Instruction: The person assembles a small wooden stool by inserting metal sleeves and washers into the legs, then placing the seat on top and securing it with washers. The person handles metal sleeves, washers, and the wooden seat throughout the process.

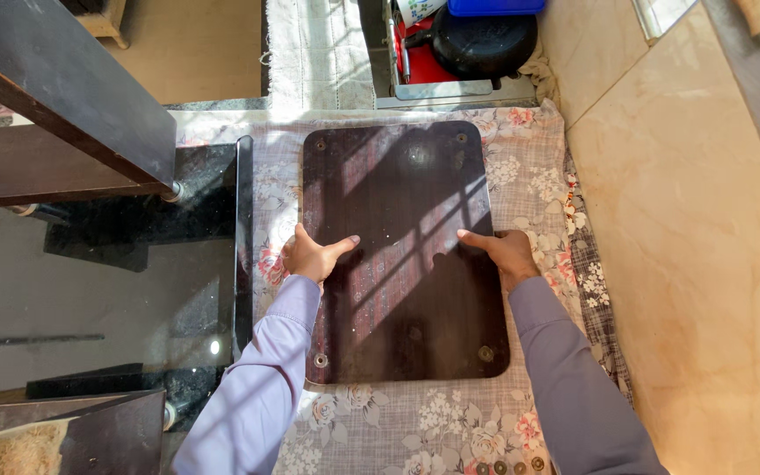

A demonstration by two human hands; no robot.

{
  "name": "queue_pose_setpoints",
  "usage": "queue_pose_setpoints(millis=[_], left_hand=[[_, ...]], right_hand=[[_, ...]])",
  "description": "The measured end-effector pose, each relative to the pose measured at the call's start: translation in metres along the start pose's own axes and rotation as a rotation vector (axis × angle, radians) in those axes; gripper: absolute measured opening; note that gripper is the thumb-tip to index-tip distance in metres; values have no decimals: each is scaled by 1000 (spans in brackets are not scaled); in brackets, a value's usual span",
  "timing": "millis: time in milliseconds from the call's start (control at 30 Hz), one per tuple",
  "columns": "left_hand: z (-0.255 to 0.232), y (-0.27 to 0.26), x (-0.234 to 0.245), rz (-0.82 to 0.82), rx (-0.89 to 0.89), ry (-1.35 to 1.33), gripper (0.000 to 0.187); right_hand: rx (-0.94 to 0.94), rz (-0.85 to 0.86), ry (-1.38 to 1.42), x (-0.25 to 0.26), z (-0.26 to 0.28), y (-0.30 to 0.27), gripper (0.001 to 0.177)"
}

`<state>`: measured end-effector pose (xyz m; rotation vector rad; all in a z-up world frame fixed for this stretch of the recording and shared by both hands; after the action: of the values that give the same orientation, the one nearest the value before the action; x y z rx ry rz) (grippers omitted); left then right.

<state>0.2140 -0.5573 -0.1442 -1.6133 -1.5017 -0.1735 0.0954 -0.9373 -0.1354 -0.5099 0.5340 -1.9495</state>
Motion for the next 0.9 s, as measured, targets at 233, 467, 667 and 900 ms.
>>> queue_pose_setpoints(millis=[233, 467, 667, 900], left_hand=[[-4, -16, 7, 29, 45, -74, 128], [-12, -51, 30, 20, -73, -265, 114], [-41, -109, 57, -106, -224, -162, 107], [-61, -195, 93, -180, -446, -229, 103]], right_hand=[[137, -311, -42, 5, 22, -42, 68], [277, -421, 74, 19, 24, -116, 51], [499, -469, 149, 35, 39, -177, 46], [701, -478, 247, 59, 50, -261, 38]])
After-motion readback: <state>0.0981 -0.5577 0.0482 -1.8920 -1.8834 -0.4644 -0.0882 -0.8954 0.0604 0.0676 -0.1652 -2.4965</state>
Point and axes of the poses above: each hand's wrist, its own y-axis towards the middle knuckle, its own x-axis out of the back of the hand, z = x × y, the point moved 9 cm from there along y, towards the middle knuckle, and after that the axes turned 3 degrees about z, right-handed, at the moved point
